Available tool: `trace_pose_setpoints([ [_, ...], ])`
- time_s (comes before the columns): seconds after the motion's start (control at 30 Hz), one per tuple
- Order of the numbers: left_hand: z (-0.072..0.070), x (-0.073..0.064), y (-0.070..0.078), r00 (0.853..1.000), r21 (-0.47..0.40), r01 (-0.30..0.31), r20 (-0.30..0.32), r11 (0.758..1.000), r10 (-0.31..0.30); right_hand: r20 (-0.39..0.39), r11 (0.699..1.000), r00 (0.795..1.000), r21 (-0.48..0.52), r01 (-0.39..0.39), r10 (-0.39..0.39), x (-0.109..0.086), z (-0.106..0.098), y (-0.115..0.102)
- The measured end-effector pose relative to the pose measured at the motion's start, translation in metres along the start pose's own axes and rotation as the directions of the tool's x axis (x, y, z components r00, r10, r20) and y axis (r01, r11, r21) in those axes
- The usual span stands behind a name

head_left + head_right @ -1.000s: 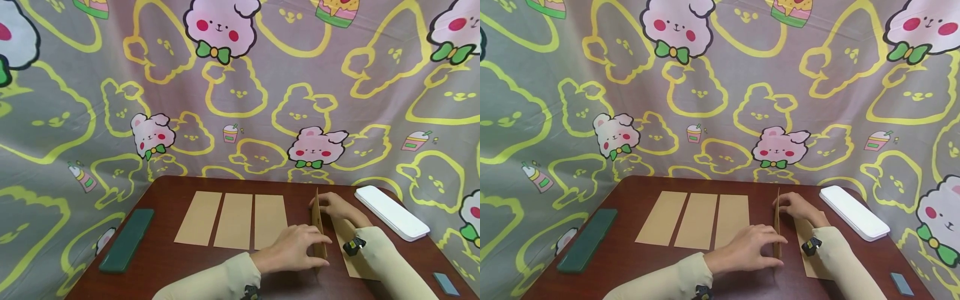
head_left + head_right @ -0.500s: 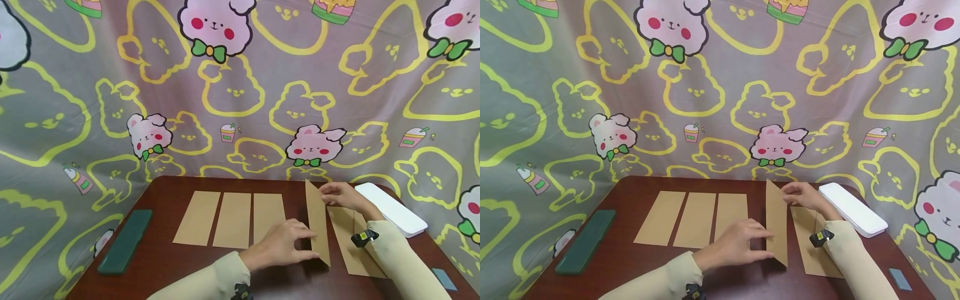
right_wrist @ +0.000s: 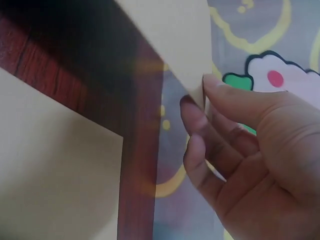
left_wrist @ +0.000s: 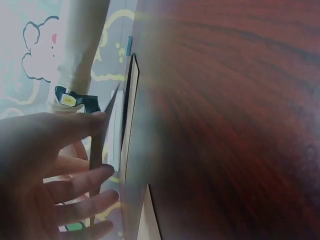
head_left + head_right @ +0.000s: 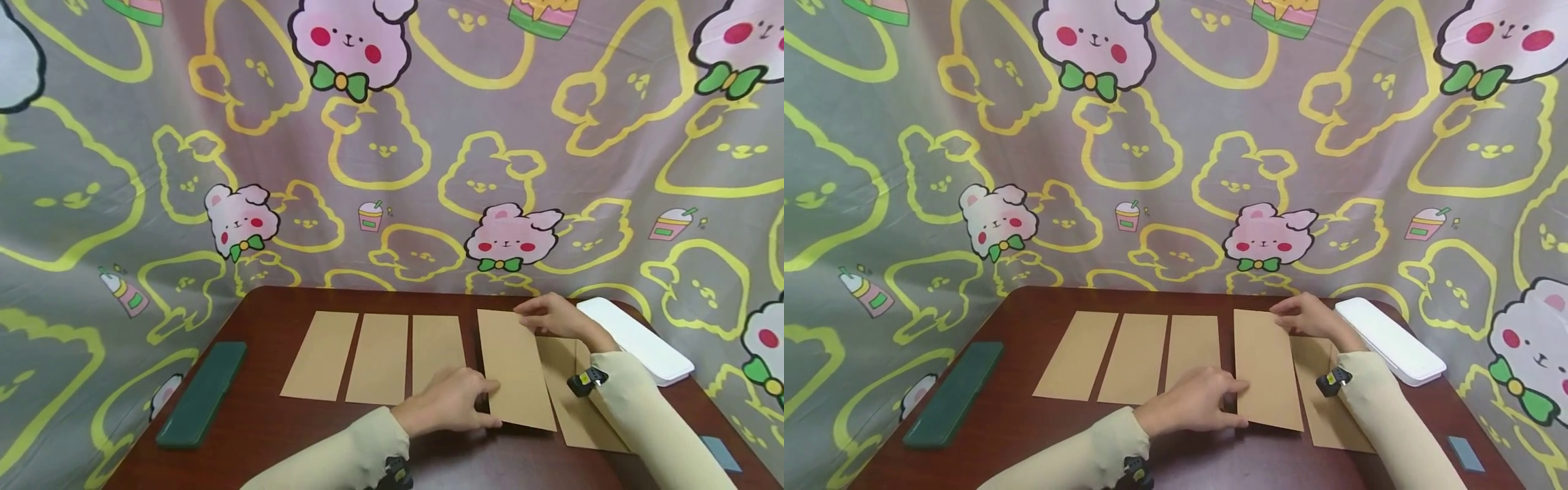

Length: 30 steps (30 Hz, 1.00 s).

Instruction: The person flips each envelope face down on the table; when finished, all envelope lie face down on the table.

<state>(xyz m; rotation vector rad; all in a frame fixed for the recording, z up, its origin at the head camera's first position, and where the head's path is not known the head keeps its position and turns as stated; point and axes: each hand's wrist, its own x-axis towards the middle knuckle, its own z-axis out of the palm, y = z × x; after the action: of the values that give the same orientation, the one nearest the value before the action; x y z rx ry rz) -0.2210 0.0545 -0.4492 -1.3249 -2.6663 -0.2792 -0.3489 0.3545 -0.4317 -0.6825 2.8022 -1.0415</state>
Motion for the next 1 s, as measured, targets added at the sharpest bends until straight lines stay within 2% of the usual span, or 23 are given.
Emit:
trace_pose_setpoints([
  [0.13, 0.004, 0.002, -0.003, 0.998, -0.02, 0.058, 0.038, 0.998, -0.057, 0.005, 0.985, 0.998, -0.165, 0.057, -0.057, 0.013, 0.003, -0.004],
  [0.23, 0.007, 0.006, -0.005, 0.994, -0.016, 0.085, 0.07, 0.996, -0.083, 0.028, 0.971, 0.997, -0.224, 0.079, -0.075, 0.021, 0.005, -0.006],
  [0.3, 0.009, 0.008, -0.006, 0.99, -0.011, 0.1, 0.099, 0.995, -0.098, 0.05, 0.968, 0.996, -0.236, 0.09, -0.08, 0.025, 0.007, -0.008],
  [0.4, 0.01, 0.012, -0.005, 0.983, 0.025, 0.118, 0.137, 0.993, -0.121, 0.087, 0.97, 0.995, -0.233, 0.065, -0.046, 0.03, 0.012, -0.008],
  [0.53, 0.012, 0.017, -0.003, 0.976, 0.12, 0.129, 0.159, 0.984, -0.147, 0.121, 0.971, 0.991, -0.237, -0.019, 0.049, 0.034, 0.021, -0.005],
  [0.67, 0.016, 0.02, 0.0, 0.973, 0.203, 0.116, 0.172, 0.972, -0.152, 0.119, 0.965, 0.989, -0.257, -0.05, 0.083, 0.036, 0.027, -0.002],
  [0.8, 0.019, 0.02, 0.0, 0.972, 0.228, 0.112, 0.176, 0.967, -0.154, 0.111, 0.961, 0.993, -0.277, -0.014, 0.046, 0.038, 0.03, -0.002],
  [1.0, 0.018, 0.023, 0.001, 0.969, 0.209, 0.114, 0.192, 0.971, -0.155, 0.096, 0.94, 0.995, -0.334, 0.069, -0.038, 0.033, 0.034, -0.002],
])
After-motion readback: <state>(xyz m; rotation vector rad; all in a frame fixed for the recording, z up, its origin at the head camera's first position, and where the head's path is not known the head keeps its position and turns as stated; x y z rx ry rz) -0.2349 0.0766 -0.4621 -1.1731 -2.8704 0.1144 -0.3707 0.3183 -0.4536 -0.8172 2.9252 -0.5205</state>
